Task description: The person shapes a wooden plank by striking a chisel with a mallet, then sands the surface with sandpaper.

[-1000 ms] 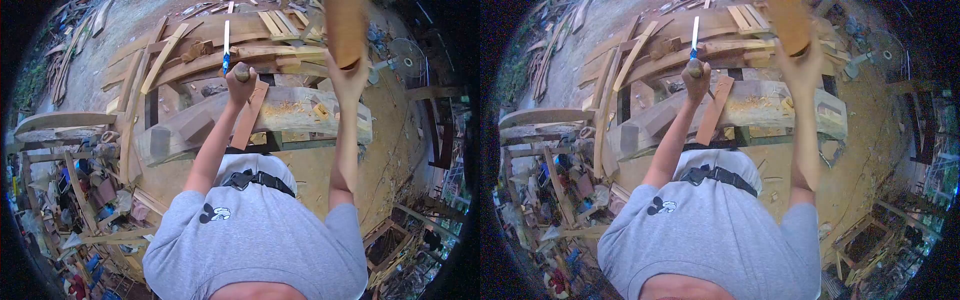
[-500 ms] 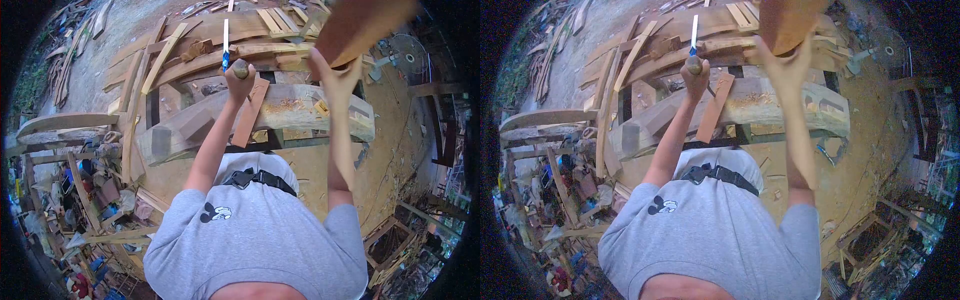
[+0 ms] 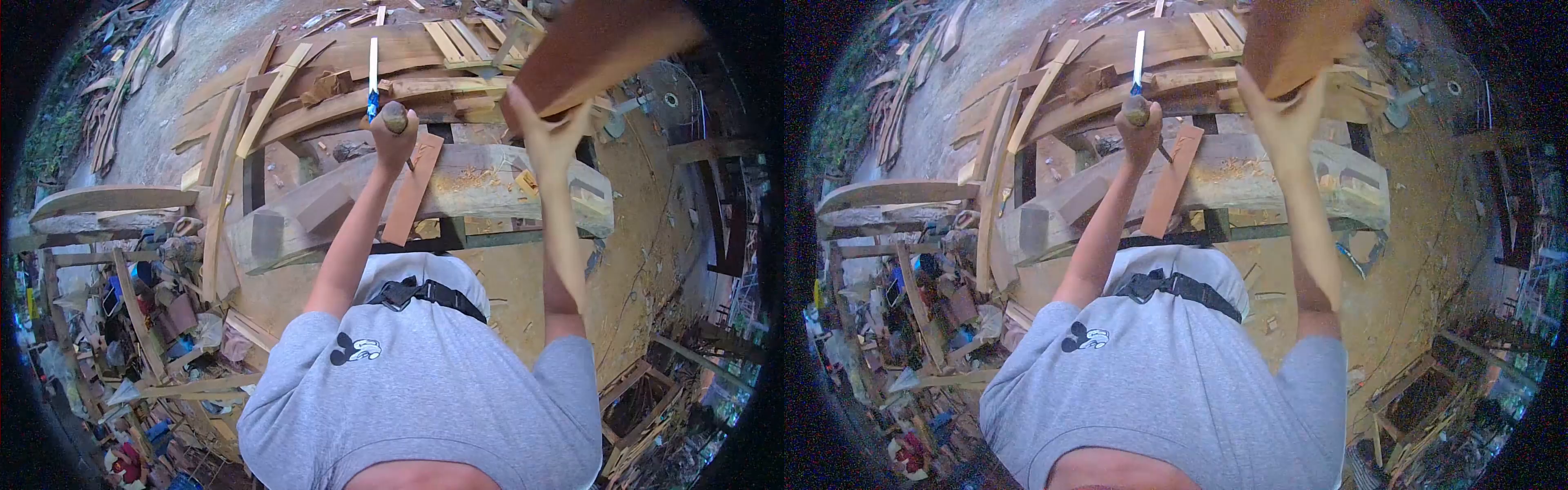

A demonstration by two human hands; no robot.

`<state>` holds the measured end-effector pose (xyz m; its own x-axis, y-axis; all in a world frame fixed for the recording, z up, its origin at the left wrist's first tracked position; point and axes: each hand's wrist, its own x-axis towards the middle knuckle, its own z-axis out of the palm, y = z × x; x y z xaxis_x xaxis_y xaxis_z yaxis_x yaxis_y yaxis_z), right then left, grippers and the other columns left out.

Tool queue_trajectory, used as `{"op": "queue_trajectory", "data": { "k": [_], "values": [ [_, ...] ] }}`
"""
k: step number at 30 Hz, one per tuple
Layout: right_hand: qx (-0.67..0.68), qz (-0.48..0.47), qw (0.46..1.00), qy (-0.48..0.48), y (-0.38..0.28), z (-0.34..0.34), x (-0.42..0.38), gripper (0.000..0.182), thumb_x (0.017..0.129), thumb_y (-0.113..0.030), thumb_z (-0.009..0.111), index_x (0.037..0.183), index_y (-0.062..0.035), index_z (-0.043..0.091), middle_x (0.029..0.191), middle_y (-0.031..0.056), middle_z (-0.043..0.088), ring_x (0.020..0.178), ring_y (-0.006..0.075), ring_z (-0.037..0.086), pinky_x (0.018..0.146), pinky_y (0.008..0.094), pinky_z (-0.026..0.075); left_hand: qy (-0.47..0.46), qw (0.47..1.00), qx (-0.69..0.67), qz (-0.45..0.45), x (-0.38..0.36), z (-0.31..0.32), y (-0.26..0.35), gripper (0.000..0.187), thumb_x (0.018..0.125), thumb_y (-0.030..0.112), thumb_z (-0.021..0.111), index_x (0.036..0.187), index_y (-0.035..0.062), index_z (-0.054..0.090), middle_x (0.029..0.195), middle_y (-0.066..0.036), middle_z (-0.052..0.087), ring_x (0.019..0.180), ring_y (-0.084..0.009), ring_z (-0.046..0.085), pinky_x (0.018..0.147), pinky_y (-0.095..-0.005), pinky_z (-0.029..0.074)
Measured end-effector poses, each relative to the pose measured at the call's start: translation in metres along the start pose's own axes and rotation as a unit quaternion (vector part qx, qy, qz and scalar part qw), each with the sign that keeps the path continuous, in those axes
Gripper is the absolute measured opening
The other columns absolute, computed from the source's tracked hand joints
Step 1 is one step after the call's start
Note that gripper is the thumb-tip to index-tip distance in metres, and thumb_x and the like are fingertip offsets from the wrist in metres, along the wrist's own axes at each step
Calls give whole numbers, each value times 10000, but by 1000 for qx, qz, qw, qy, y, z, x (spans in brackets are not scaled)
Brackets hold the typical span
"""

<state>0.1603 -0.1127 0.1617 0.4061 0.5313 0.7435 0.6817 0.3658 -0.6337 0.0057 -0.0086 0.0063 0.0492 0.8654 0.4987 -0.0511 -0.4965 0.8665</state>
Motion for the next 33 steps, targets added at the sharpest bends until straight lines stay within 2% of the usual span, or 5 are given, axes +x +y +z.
{"op": "queue_trajectory", "data": {
  "k": [13,19,27,29,33],
  "values": [
    [15,69,998,1,-2,-5,-15,556,689,-90,696,1150,20,405,1084,106,483,979,173,476,836,300,380,-17,1000,7,19,2,9,18,221,699,33,558,559,29,387,475,-41,365,439,-112,348,420,-276,322],
    [-499,-117,816,-267,2,-36,-3,686,572,34,673,1207,-53,428,1115,90,494,1008,207,501,850,314,393,6,998,-60,1,11,10,7,207,689,24,557,556,29,398,477,-25,386,445,-102,357,421,-278,325],
    [97,79,992,17,-6,-3,-17,524,654,-36,693,1127,-42,468,1030,67,506,949,186,489,828,340,398,-19,999,21,41,7,15,21,168,688,41,573,586,17,442,489,-36,404,454,-100,381,439,-271,350],
    [-495,-172,804,-281,1,-27,-10,703,543,5,682,1186,-177,464,988,55,514,920,241,494,784,356,412,49,982,4,183,8,25,22,167,685,36,571,585,16,439,489,-35,399,455,-98,385,443,-271,361],
    [-389,-85,904,-158,-13,-41,18,759,514,8,668,1206,-218,451,965,52,533,888,281,509,755,355,422,-11,1000,10,23,6,15,23,175,682,35,574,573,19,438,479,-39,408,443,-98,383,434,-266,362]
  ]
}}
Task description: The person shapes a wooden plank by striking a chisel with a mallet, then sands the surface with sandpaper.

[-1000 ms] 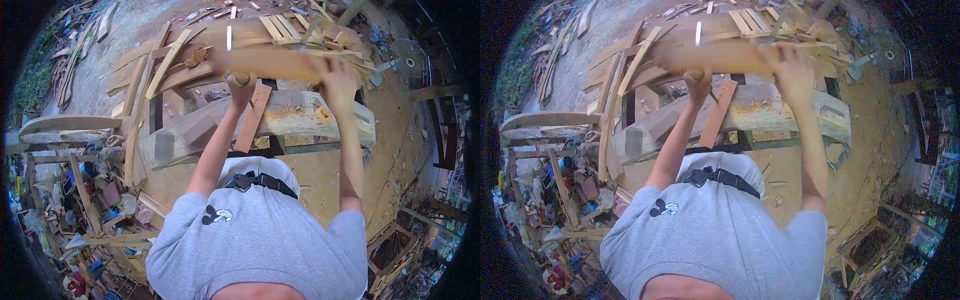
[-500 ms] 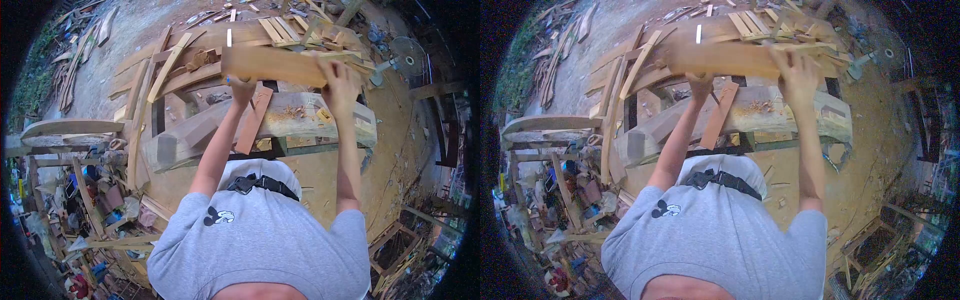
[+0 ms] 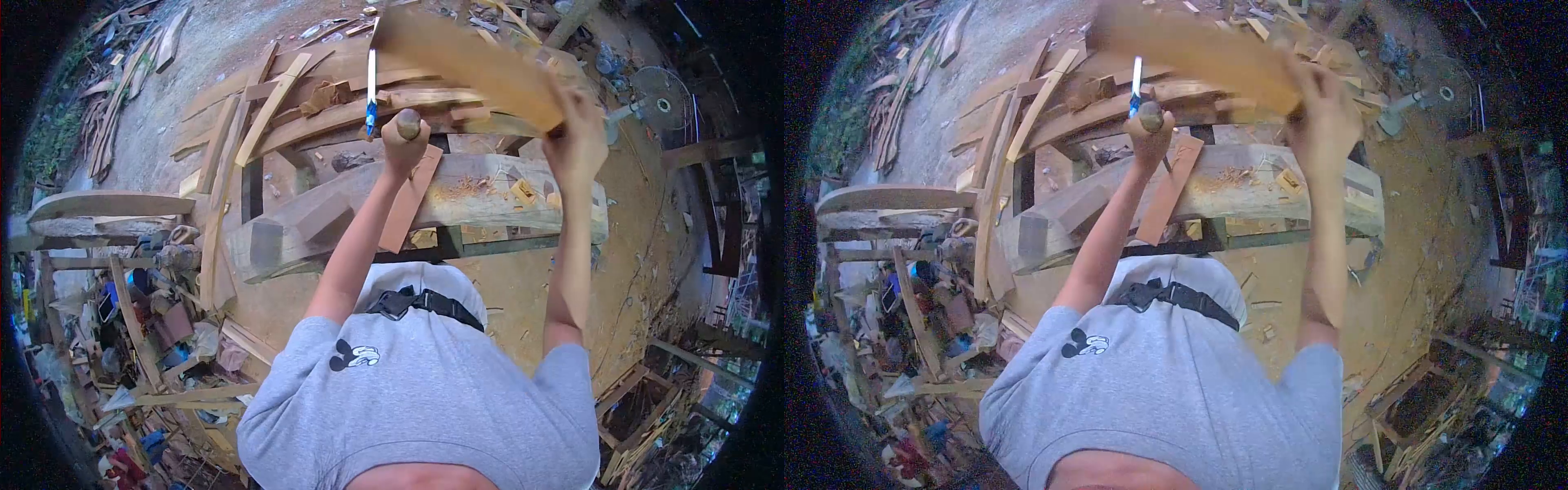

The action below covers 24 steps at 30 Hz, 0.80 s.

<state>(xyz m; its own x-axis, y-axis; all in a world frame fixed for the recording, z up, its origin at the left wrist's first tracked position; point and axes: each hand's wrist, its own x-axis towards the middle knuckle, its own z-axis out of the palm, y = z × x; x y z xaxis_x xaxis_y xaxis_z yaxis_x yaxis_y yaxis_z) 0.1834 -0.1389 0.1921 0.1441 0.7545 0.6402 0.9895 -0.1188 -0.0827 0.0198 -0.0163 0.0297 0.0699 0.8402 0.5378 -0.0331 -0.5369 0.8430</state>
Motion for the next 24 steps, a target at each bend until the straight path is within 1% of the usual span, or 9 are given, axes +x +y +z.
{"op": "queue_trajectory", "data": {
  "k": [4,6,8,14,16,18,20,21,24],
  "values": [
    [450,197,859,146,-27,17,1,647,534,-32,701,1139,-81,479,1063,75,540,930,303,529,819,342,427,-8,1000,-13,12,1,-2,2,170,686,35,564,571,20,439,479,-38,412,454,-82,385,436,-264,363],
    [433,177,869,159,-24,24,-8,660,542,-20,683,1154,-143,469,1021,64,540,905,295,529,796,348,439,-2,999,6,34,1,0,8,166,686,32,559,571,19,439,482,-40,417,457,-82,389,439,-263,365],
    [-31,-28,996,-83,4,24,-18,698,541,5,654,1174,-213,456,979,47,538,888,287,527,761,353,448,5,998,27,61,2,1,9,163,686,28,554,571,18,439,485,-41,423,460,-82,392,441,-261,367],
    [90,-10,992,83,-5,9,-3,691,507,22,661,1150,-149,472,1022,66,534,903,294,527,761,354,445,29,998,16,59,2,-3,6,162,673,5,544,565,12,424,482,-46,411,451,-99,385,435,-272,356],
    [415,204,875,141,-26,14,-1,669,484,23,677,1113,-79,472,1050,107,523,914,320,521,779,360,435,-3,1000,-15,-3,0,-3,1,160,676,5,543,568,11,426,481,-54,407,446,-106,385,435,-271,357],
    [446,233,843,189,-34,17,-5,627,480,21,687,1069,-49,483,1018,135,521,887,327,521,761,358,434,0,1000,-22,14,0,4,3,156,678,6,545,575,9,428,484,-62,406,444,-109,382,436,-271,357],
    [136,-47,987,70,-8,26,-18,655,501,2,699,1110,-81,474,988,122,526,861,327,521,749,363,433,3,999,-32,23,1,8,7,153,679,8,548,579,8,432,485,-61,407,445,-108,381,436,-270,356],
    [-106,-38,991,-79,-20,10,-16,656,526,-25,705,1135,-110,475,958,113,531,834,323,522,737,351,433,6,999,-40,33,1,8,7,150,680,11,550,583,6,437,485,-60,407,445,-107,380,436,-269,355],
    [86,106,983,-123,-11,33,-27,587,577,-69,713,1124,-86,502,1024,97,551,912,310,536,760,350,438,6,1000,-3,-3,-1,2,1,153,683,18,550,578,9,438,480,-52,410,444,-106,384,437,-274,354]
  ]
}}
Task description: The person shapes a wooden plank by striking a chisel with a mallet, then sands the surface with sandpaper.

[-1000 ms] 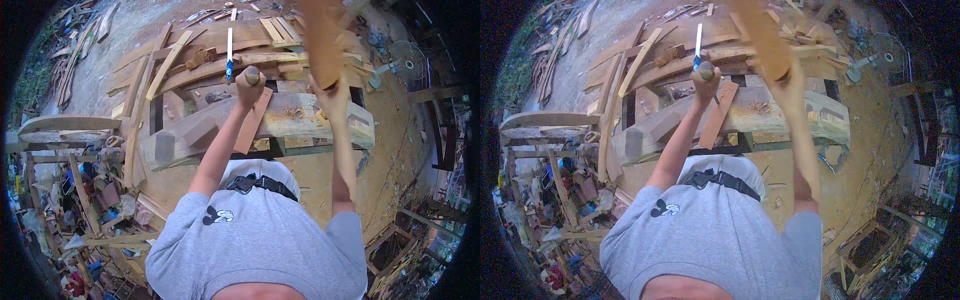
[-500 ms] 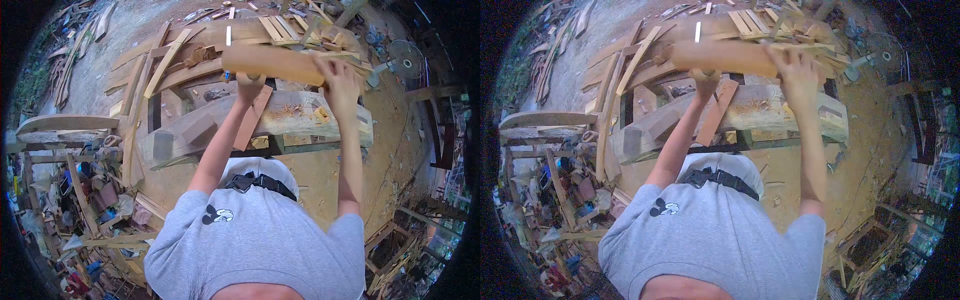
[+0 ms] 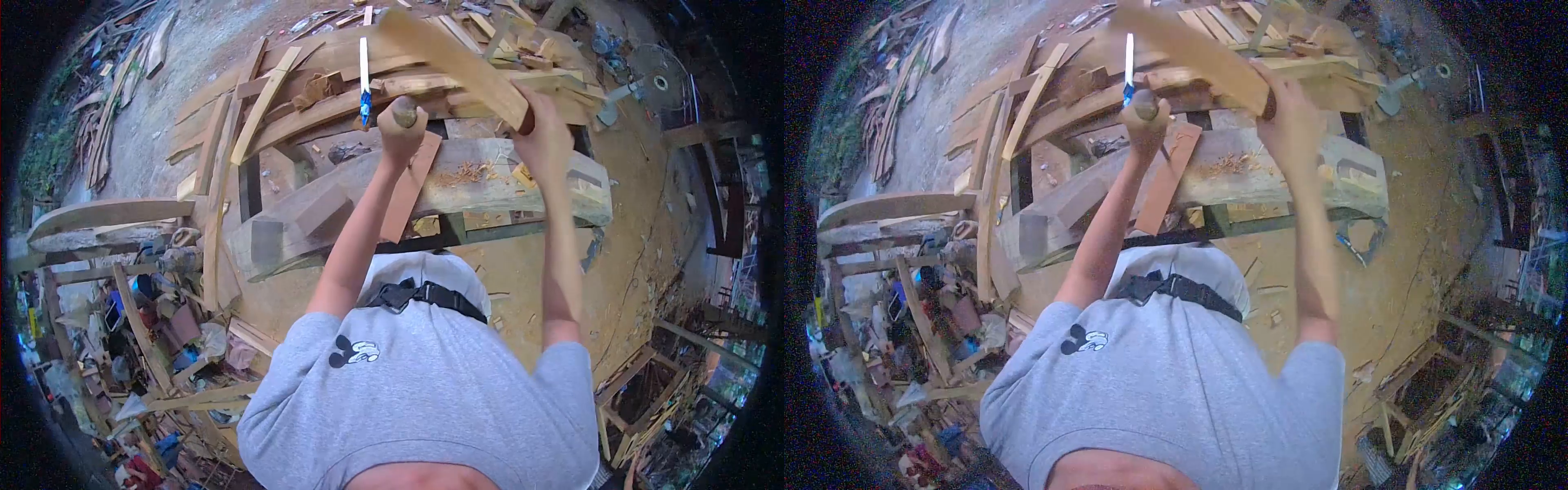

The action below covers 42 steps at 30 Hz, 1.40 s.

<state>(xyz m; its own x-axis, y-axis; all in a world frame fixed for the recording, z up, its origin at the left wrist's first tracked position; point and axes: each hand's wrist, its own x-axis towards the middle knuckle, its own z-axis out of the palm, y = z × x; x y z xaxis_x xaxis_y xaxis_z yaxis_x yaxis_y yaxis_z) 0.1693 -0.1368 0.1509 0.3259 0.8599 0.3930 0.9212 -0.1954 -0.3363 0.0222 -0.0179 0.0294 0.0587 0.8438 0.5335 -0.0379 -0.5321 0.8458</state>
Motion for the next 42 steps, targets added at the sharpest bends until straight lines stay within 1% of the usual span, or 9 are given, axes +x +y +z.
{"op": "queue_trajectory", "data": {
  "k": [2,4,6,13,17,19,25,32,42],
  "values": [
    [95,19,995,35,14,31,-13,568,605,-85,713,1120,-40,479,1023,113,553,892,277,558,750,339,443,-2,1000,-11,-14,2,-2,-9,143,689,23,553,585,16,455,489,-33,433,443,-97,404,433,-263,358],
    [383,143,911,46,15,63,-32,536,642,-88,683,1111,-9,435,959,139,550,887,254,549,764,328,435,-24,999,-19,-42,3,-10,-19,124,701,33,560,599,29,489,506,5,480,443,-80,446,425,-242,368],
    [400,244,882,50,-6,74,-54,508,666,-143,680,1062,39,420,941,153,560,890,204,551,762,302,433,-17,998,-31,-44,4,-11,-23,165,713,40,554,573,36,466,487,16,461,430,-73,436,422,-234,358],
    [151,263,924,-234,-15,137,-122,621,682,-240,653,1147,23,337,930,258,561,860,372,564,727,431,453,-12,999,-14,-34,6,-14,-31,181,741,47,557,593,43,452,481,12,452,410,-67,439,392,-223,346],
    [74,311,895,-311,-15,154,-132,736,712,-287,608,1243,51,227,934,288,547,873,409,543,760,443,443,-39,998,-35,-40,7,-14,-37,177,757,52,561,619,50,451,489,9,452,410,-66,434,380,-216,347],
    [70,308,897,-308,-12,156,-135,716,710,-282,606,1233,33,232,912,279,553,847,397,556,737,444,455,-44,999,-23,-7,8,-12,-35,182,756,49,566,618,51,447,496,6,456,411,-67,436,376,-212,349],
    [60,317,891,-321,-14,155,-129,740,717,-292,606,1252,37,215,917,275,551,853,393,555,729,443,456,42,954,-211,-209,33,-22,-52,190,723,20,549,578,63,433,475,13,428,380,-77,409,357,-212,313],
    [64,310,899,-304,-9,160,-133,680,708,-262,611,1221,4,251,880,257,541,801,388,566,678,458,466,113,876,-353,-310,37,-69,-126,265,730,43,507,543,102,329,448,27,305,361,-79,301,370,-224,244],
    [69,312,897,-307,-5,164,-137,705,711,-272,609,1224,30,231,918,270,525,821,393,559,695,440,468,187,814,-355,-420,23,-93,-157,250,708,146,485,534,144,306,444,41,265,365,-88,254,458,-248,289]
  ]
}}
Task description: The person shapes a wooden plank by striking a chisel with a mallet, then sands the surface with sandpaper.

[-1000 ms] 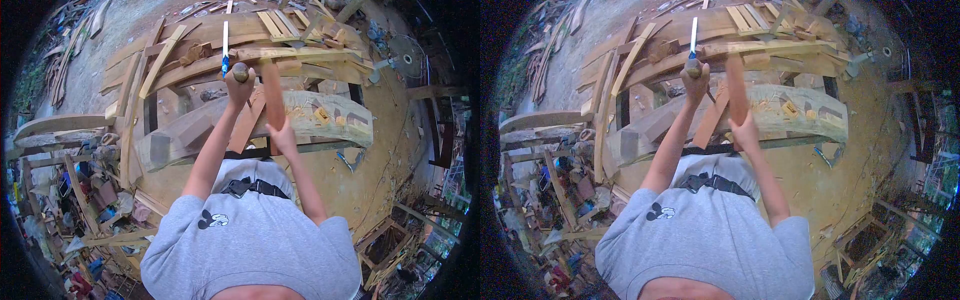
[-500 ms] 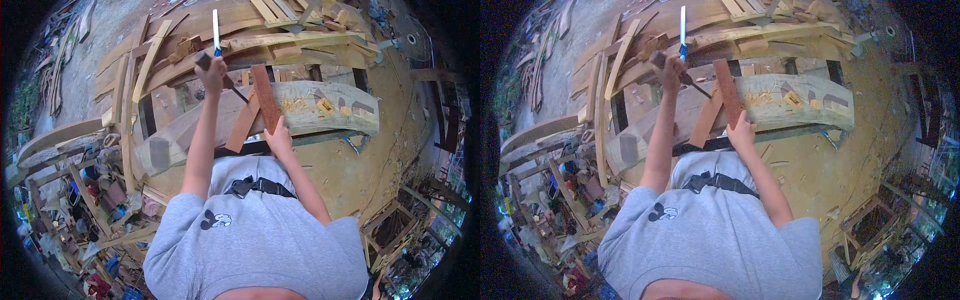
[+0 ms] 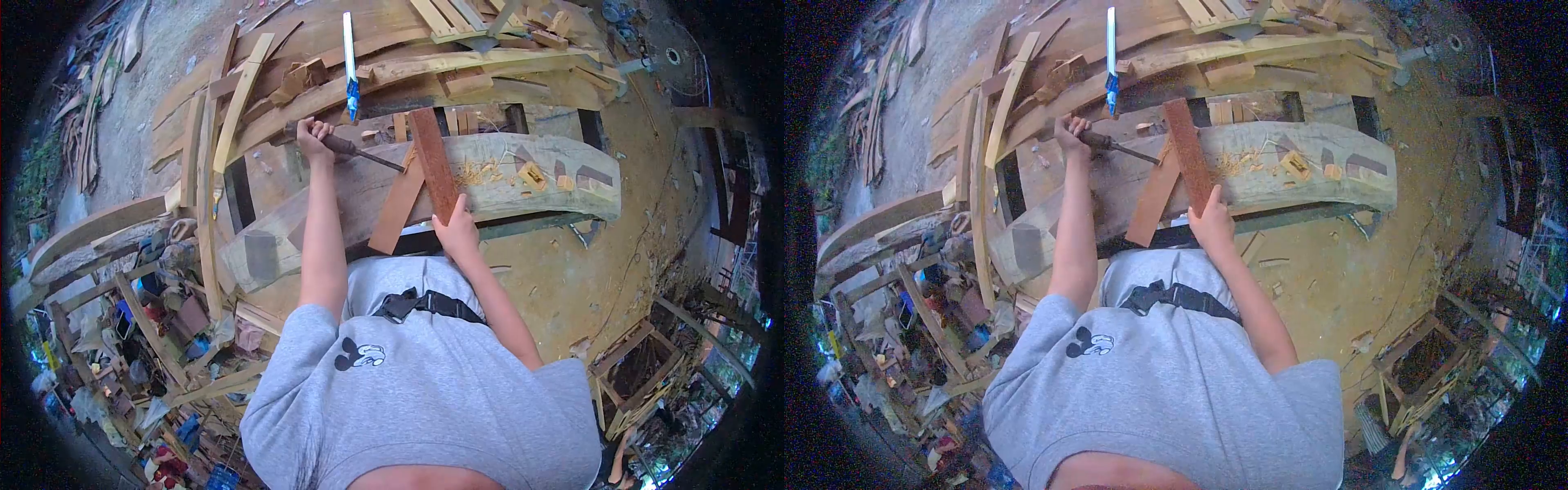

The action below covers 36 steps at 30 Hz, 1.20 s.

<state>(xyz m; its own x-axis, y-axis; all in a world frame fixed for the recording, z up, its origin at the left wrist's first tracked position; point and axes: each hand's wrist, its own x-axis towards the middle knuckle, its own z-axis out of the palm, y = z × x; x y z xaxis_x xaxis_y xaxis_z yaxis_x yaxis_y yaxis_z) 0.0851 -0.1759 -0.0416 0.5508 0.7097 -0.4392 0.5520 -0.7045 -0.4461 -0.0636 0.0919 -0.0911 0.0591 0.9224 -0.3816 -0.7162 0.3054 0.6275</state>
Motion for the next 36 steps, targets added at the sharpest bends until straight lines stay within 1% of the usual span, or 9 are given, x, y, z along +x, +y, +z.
{"op": "queue_trajectory", "data": {
  "k": [6,9,14,16,18,27,29,33,36],
  "values": [
    [21,-8,1000,9,2,-1,-2,715,710,-272,611,1234,44,240,932,284,530,836,400,554,709,444,463,-24,1000,13,-3,-20,38,15,229,710,121,501,542,114,346,445,31,279,376,-92,292,445,-262,306],
    [20,7,1000,7,2,-5,-2,706,703,-281,617,1231,38,274,937,272,544,865,382,554,725,433,457,-134,984,68,91,-51,68,21,231,736,55,497,546,70,365,441,10,320,354,-89,306,388,-239,288],
    [381,-87,920,-6,23,-22,2,543,665,-223,685,1081,39,457,951,182,583,882,283,570,783,350,434,-211,951,112,196,-107,103,31,213,757,4,490,577,56,388,449,-5,377,351,-80,339,351,-211,277],
    [400,-69,914,19,20,-36,-6,513,652,-176,704,1063,32,479,938,143,588,873,232,562,791,319,425,-197,946,142,215,-121,106,33,212,752,-21,512,591,52,396,454,-7,392,354,-78,361,341,-208,276],
    [326,-68,931,148,21,-49,-8,488,656,-188,682,1049,17,479,939,160,593,874,270,575,775,327,433,-186,939,172,234,-136,106,39,221,756,-21,524,589,52,399,455,-6,395,356,-77,367,341,-209,278],
    [-61,10,980,190,58,-47,37,581,627,-224,672,1110,-14,427,1139,182,407,1028,346,455,840,434,396,-204,921,170,285,-165,107,44,249,780,7,550,581,53,407,457,-3,406,368,-76,382,361,-210,303],
    [-136,-55,921,361,33,-29,34,682,604,-273,688,1183,-63,396,1196,222,353,1145,377,317,964,456,251,-183,915,184,308,-169,106,46,241,780,8,552,588,51,413,458,-3,408,370,-76,382,366,-210,311],
    [-88,-387,909,125,-12,23,16,695,551,-244,679,1183,-89,433,1265,208,312,1224,361,227,1012,498,148,-193,922,156,296,-170,99,53,210,781,16,556,613,47,433,465,-11,419,368,-78,381,364,-211,315],
    [-182,-545,813,91,-32,41,2,604,565,-191,649,1133,-86,474,1253,178,354,1237,347,232,1024,497,136,-192,925,138,297,-171,100,55,207,784,18,554,621,49,430,467,-11,415,368,-76,381,359,-208,311]
  ]
}}
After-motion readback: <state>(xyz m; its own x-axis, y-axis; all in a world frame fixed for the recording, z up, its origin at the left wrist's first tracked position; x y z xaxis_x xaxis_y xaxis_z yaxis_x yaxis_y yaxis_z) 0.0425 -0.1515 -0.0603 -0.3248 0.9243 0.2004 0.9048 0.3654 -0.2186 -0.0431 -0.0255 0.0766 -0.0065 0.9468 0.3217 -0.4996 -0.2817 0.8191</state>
